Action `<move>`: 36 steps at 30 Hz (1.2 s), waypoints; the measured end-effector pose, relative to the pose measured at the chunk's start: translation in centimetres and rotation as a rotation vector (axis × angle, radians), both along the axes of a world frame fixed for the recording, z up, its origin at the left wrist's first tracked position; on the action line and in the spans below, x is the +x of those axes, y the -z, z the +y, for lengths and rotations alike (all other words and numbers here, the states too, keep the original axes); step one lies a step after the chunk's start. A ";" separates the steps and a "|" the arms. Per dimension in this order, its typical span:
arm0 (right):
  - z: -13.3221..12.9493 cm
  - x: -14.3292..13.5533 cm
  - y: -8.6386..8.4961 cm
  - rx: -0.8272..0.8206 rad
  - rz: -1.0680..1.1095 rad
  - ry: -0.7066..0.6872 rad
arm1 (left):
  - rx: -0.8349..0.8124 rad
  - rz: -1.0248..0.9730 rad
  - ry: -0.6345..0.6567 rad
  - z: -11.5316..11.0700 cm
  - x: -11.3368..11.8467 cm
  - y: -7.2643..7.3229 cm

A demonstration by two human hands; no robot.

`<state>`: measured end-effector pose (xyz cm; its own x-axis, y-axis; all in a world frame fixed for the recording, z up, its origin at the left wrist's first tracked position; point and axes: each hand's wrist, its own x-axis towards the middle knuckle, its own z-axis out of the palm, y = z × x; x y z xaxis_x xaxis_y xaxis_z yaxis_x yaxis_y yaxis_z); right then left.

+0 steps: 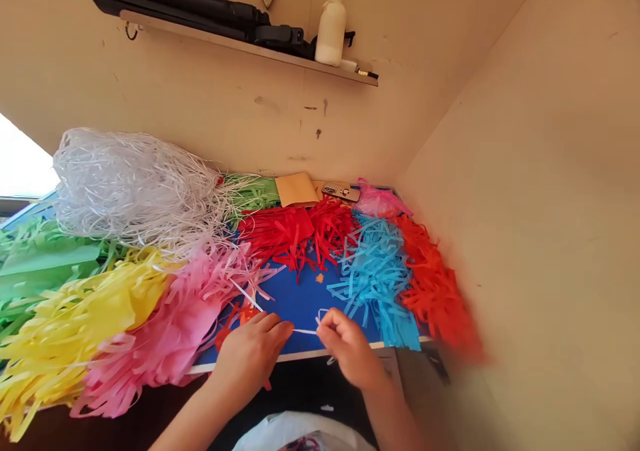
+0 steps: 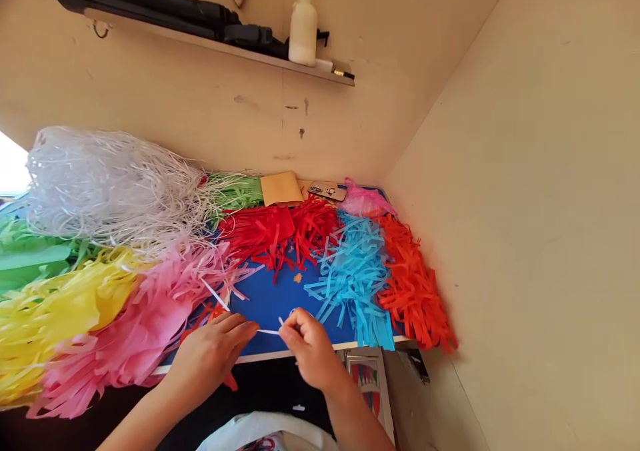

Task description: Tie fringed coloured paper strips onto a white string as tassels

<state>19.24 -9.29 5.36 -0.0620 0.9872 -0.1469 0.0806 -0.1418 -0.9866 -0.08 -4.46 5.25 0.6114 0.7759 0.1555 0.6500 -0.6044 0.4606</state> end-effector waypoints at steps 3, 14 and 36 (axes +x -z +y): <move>-0.5 5.4 -0.1 0.001 0.244 0.189 | 0.051 -0.057 -0.025 1.2 -2.9 0.6; 5.6 11.9 0.0 0.134 -1.125 0.279 | 0.108 0.413 -0.231 4.0 -8.6 1.1; 9.8 22.7 -7.7 0.645 -0.252 1.211 | 0.078 0.127 0.365 -2.4 1.7 6.8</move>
<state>41.92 0.49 13.04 0.8288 0.3045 0.4695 0.4192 0.2179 -0.8814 1.66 -6.90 -1.51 0.8631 0.4928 0.1107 0.4347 -0.8364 0.3339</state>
